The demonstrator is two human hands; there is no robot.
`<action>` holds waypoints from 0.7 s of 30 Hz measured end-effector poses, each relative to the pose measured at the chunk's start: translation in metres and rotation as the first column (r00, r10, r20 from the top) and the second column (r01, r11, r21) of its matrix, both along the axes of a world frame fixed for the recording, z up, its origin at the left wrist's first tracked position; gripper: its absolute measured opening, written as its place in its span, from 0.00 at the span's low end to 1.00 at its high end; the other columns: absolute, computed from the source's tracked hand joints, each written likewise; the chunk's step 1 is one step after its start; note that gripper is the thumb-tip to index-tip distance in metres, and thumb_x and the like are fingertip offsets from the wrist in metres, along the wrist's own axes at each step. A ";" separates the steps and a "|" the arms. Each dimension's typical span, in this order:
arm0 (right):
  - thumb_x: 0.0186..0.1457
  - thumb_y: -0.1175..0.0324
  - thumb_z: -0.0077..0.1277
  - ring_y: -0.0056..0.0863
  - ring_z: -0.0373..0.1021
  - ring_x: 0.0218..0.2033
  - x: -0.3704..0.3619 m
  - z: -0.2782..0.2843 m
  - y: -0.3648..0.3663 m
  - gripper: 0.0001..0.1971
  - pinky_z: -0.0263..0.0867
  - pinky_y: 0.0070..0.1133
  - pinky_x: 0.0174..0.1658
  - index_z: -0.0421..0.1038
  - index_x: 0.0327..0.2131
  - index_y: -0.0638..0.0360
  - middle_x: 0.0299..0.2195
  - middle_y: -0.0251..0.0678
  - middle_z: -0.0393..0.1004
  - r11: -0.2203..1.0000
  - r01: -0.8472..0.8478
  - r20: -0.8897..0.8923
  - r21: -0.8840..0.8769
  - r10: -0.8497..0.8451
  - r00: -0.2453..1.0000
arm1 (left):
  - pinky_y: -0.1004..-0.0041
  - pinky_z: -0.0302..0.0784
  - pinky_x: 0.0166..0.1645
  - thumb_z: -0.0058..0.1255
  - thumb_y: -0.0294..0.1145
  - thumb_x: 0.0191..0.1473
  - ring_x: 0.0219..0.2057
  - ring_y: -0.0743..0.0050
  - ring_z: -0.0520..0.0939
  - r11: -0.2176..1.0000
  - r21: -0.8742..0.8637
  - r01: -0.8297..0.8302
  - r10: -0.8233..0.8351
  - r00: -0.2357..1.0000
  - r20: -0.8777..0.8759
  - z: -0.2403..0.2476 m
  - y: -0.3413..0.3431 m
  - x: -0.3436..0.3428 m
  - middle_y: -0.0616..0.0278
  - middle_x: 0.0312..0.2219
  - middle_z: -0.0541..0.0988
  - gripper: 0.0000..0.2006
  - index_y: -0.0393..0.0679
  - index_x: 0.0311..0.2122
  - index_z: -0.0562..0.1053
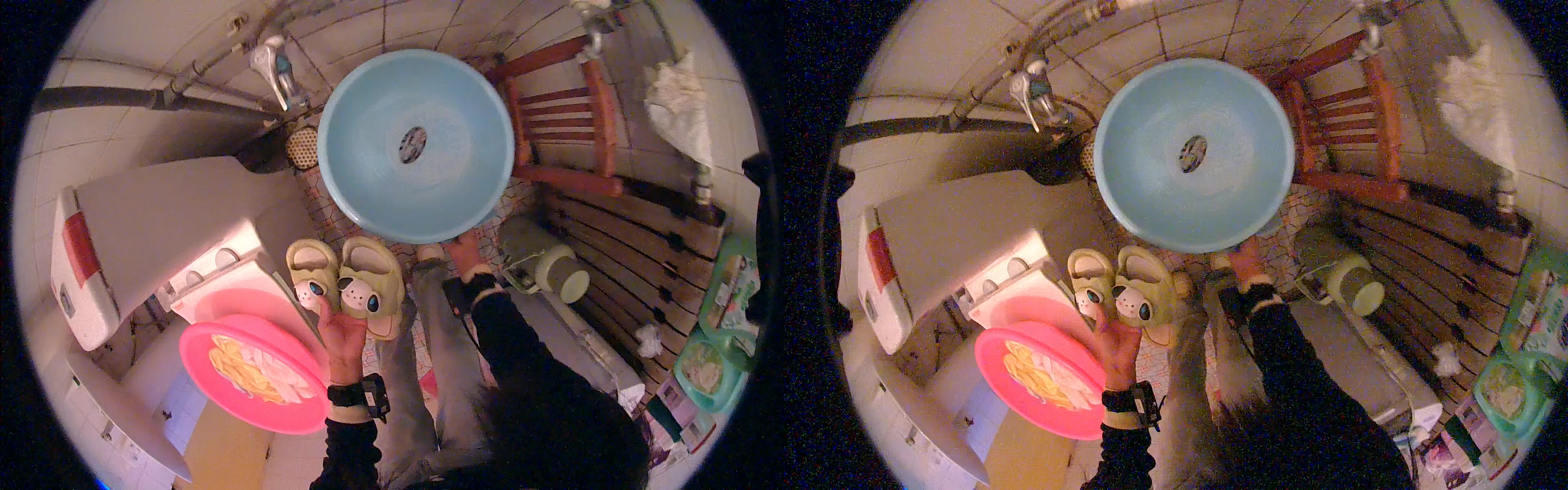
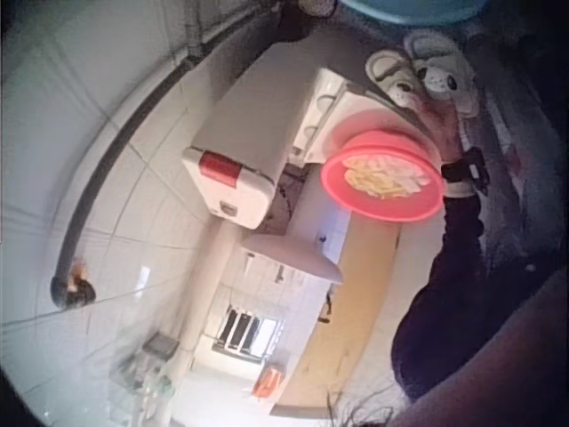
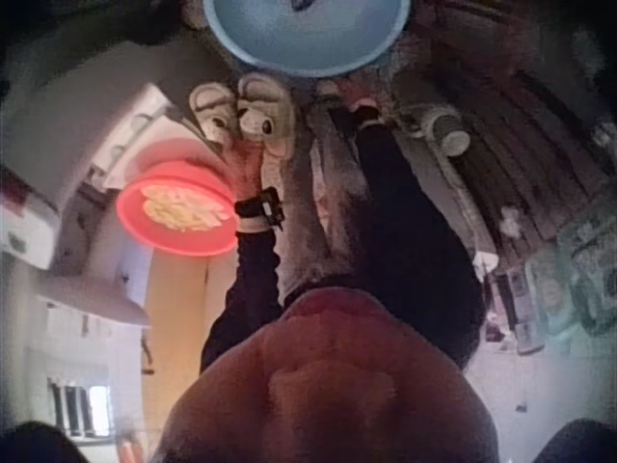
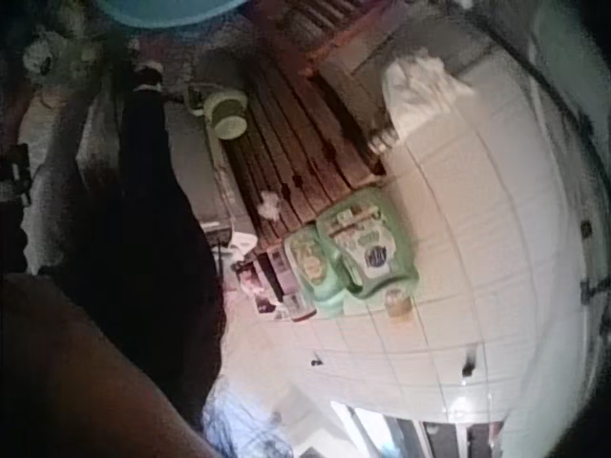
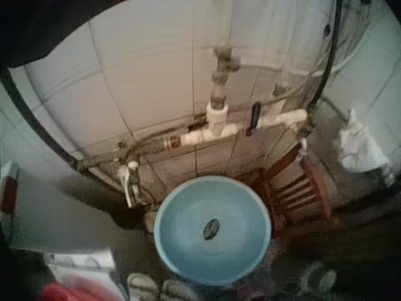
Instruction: The person picks up a pair of slippers and walks to the bathroom. They place the slippers in a basin, turn on the tap, and scrub them with a brush. They then add liquid detergent to the basin and continue scrubbing the slippers.
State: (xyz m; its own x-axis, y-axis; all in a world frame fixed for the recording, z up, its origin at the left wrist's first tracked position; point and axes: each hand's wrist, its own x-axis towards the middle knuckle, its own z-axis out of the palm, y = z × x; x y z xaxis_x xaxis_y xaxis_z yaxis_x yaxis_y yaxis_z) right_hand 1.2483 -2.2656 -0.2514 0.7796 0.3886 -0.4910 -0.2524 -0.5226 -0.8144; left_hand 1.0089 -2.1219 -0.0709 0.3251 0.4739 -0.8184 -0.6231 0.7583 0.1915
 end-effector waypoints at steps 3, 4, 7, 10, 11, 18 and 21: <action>0.54 0.55 0.44 0.34 0.63 0.38 0.023 0.084 -0.019 0.23 0.61 0.26 0.47 0.61 0.46 0.64 0.43 0.40 0.67 0.823 0.567 -0.272 -0.036 -0.554 0.787 | 0.60 0.60 0.55 0.41 0.45 0.54 0.51 0.63 0.67 0.997 0.078 0.001 -0.011 0.992 0.128 0.019 0.003 0.007 0.63 0.50 0.67 0.22 0.47 0.52 0.61; 0.54 0.53 0.44 0.33 0.63 0.38 0.035 0.116 -0.022 0.26 0.60 0.24 0.46 0.61 0.46 0.67 0.43 0.41 0.66 0.743 0.669 -0.199 -0.030 -0.660 0.724 | 0.60 0.61 0.55 0.42 0.46 0.54 0.50 0.63 0.67 0.997 0.081 -0.003 -0.008 0.991 0.130 0.025 0.003 0.008 0.63 0.49 0.67 0.22 0.48 0.52 0.62; 0.50 0.57 0.52 0.29 0.62 0.39 0.091 0.200 -0.017 0.28 0.59 0.24 0.44 0.60 0.46 0.72 0.43 0.44 0.65 0.858 0.492 0.523 0.143 -0.488 0.699 | 0.57 0.59 0.56 0.43 0.46 0.53 0.52 0.62 0.65 0.995 0.095 0.002 -0.013 0.993 0.115 0.040 0.004 0.010 0.62 0.50 0.67 0.24 0.48 0.53 0.61; 0.46 0.63 0.57 0.24 0.63 0.34 0.155 0.242 -0.001 0.23 0.61 0.23 0.39 0.64 0.41 0.72 0.37 0.40 0.68 0.985 0.159 0.890 0.070 -0.133 0.435 | 0.57 0.58 0.56 0.44 0.45 0.52 0.52 0.61 0.65 0.996 0.092 0.009 -0.020 0.993 0.119 0.050 0.002 0.009 0.62 0.50 0.66 0.24 0.48 0.53 0.61; 0.45 0.63 0.57 0.23 0.63 0.31 0.170 0.245 0.002 0.21 0.61 0.22 0.36 0.66 0.38 0.71 0.34 0.38 0.69 0.989 0.142 0.774 0.049 -0.127 0.621 | 0.57 0.58 0.56 0.45 0.45 0.52 0.52 0.62 0.65 0.999 0.054 0.002 -0.007 0.995 0.096 0.052 0.000 0.009 0.62 0.50 0.66 0.24 0.48 0.53 0.61; 0.42 0.64 0.59 0.18 0.62 0.22 0.187 0.228 -0.001 0.14 0.61 0.19 0.27 0.70 0.24 0.67 0.22 0.29 0.70 0.959 0.280 0.332 0.035 -0.276 0.902 | 0.59 0.59 0.56 0.41 0.45 0.54 0.51 0.62 0.66 0.997 0.072 -0.009 -0.001 0.991 0.137 0.069 -0.011 0.011 0.63 0.50 0.67 0.22 0.48 0.52 0.62; 0.43 0.66 0.58 0.13 0.57 0.16 0.155 0.221 0.000 0.12 0.53 0.15 0.20 0.66 0.21 0.61 0.18 0.24 0.64 0.909 0.400 0.443 0.121 -0.410 0.797 | 0.60 0.59 0.55 0.41 0.46 0.54 0.50 0.62 0.67 0.998 0.068 0.003 -0.009 0.997 0.082 0.081 -0.014 0.015 0.61 0.50 0.67 0.23 0.45 0.52 0.61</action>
State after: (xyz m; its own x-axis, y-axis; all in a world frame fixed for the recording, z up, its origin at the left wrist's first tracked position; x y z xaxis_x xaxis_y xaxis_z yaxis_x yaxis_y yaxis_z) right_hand 1.4035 -2.2656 -0.0306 0.9990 -0.0059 -0.0438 -0.0419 -0.4374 -0.8983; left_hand 1.0235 -2.1361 0.0097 0.3931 0.5255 -0.7545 -0.6345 0.7489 0.1910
